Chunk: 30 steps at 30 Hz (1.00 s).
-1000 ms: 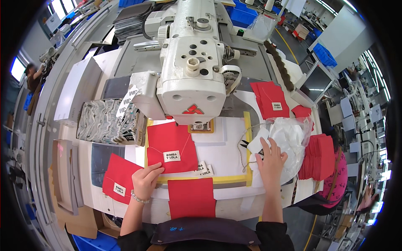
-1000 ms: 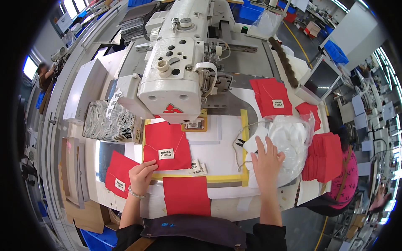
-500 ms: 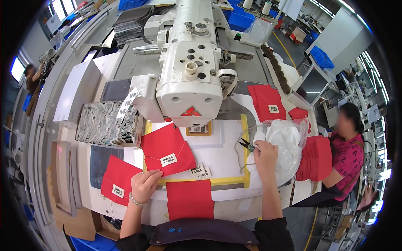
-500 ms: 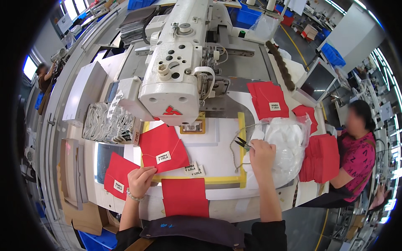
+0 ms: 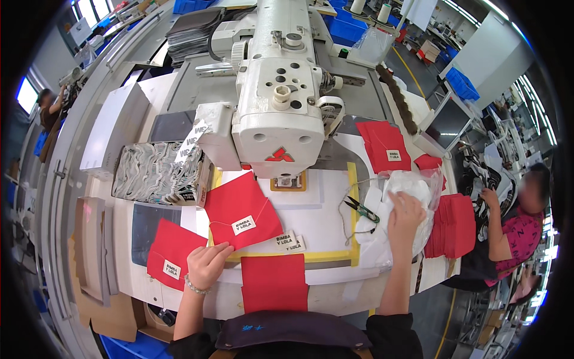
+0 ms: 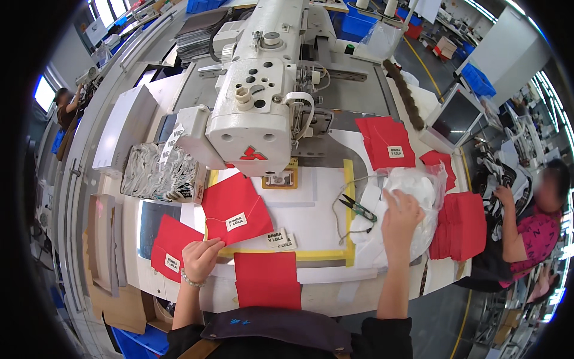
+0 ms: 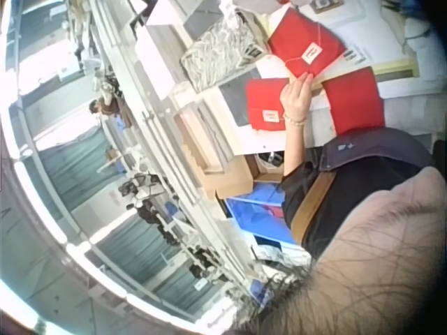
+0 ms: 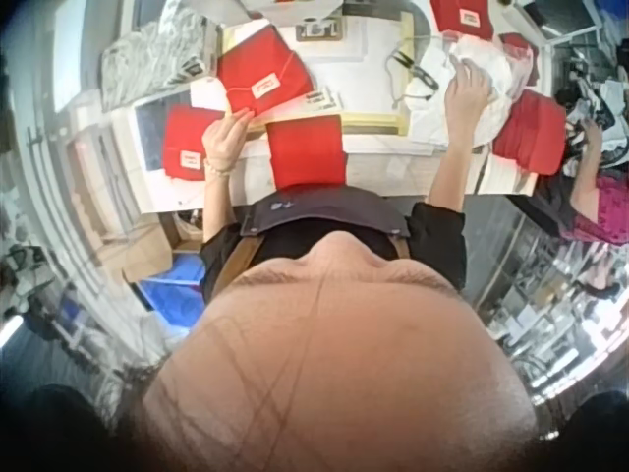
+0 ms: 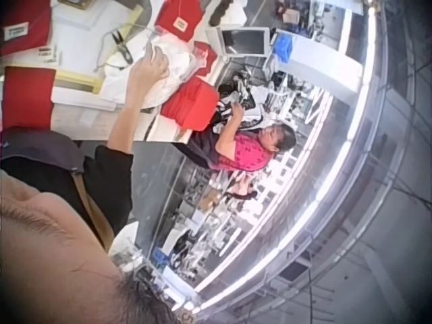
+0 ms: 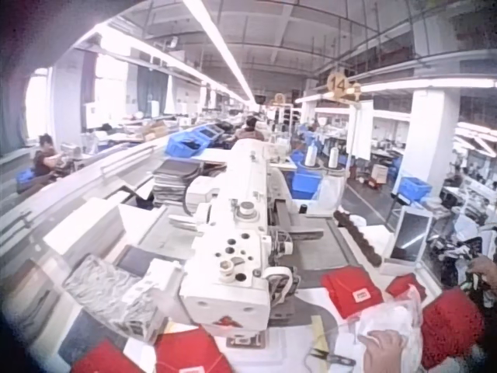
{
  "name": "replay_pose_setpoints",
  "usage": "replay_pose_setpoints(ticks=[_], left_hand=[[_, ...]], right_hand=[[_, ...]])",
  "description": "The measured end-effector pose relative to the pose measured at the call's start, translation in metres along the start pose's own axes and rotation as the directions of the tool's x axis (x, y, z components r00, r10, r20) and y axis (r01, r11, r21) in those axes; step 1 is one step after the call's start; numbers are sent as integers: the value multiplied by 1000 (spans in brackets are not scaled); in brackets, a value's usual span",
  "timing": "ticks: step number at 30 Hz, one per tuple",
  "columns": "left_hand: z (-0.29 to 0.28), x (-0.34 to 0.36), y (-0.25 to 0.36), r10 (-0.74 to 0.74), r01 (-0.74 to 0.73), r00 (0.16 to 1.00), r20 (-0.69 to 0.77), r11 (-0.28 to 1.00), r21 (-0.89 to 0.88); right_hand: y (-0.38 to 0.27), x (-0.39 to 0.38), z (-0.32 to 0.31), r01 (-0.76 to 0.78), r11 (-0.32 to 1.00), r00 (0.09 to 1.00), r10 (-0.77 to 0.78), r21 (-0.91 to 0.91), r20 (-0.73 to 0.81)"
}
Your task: The person places white rectangular labels onto red fabric pieces and sews them using a sewing machine. They repeatedly pick up labels, align them on the fabric, guide the fabric under the needle, and trim threads with scissors. Finished pieces are stacked to the left.
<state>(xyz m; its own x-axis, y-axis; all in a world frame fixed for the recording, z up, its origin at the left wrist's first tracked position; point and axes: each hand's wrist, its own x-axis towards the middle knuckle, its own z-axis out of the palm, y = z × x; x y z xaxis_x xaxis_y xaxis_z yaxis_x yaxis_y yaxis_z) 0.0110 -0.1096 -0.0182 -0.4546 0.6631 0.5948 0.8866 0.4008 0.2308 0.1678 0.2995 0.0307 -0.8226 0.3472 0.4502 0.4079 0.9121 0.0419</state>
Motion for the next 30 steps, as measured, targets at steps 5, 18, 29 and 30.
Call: replay_pose_setpoints(ticks=[5, 18, 29, 30], left_hand=[[-2, -1, -1, 73, -73, 997, -7, 997, -7], [-14, 1, 31, 63, -64, 998, 19, 998, 29], [-25, -1, 42, 51, -52, 998, 34, 998, 22], [-25, -3, 42, 48, -49, 998, 34, 999, 24]], right_hand=[[-26, -12, 21, 85, 982, 960, -125, 166, 250], [-57, 19, 1, -209, 763, 817, -208, 612, 538], [-141, 41, 16, 603, 775, 789, -614, 188, 2], [-146, 42, 20, 631, 761, 771, -637, 148, -11]])
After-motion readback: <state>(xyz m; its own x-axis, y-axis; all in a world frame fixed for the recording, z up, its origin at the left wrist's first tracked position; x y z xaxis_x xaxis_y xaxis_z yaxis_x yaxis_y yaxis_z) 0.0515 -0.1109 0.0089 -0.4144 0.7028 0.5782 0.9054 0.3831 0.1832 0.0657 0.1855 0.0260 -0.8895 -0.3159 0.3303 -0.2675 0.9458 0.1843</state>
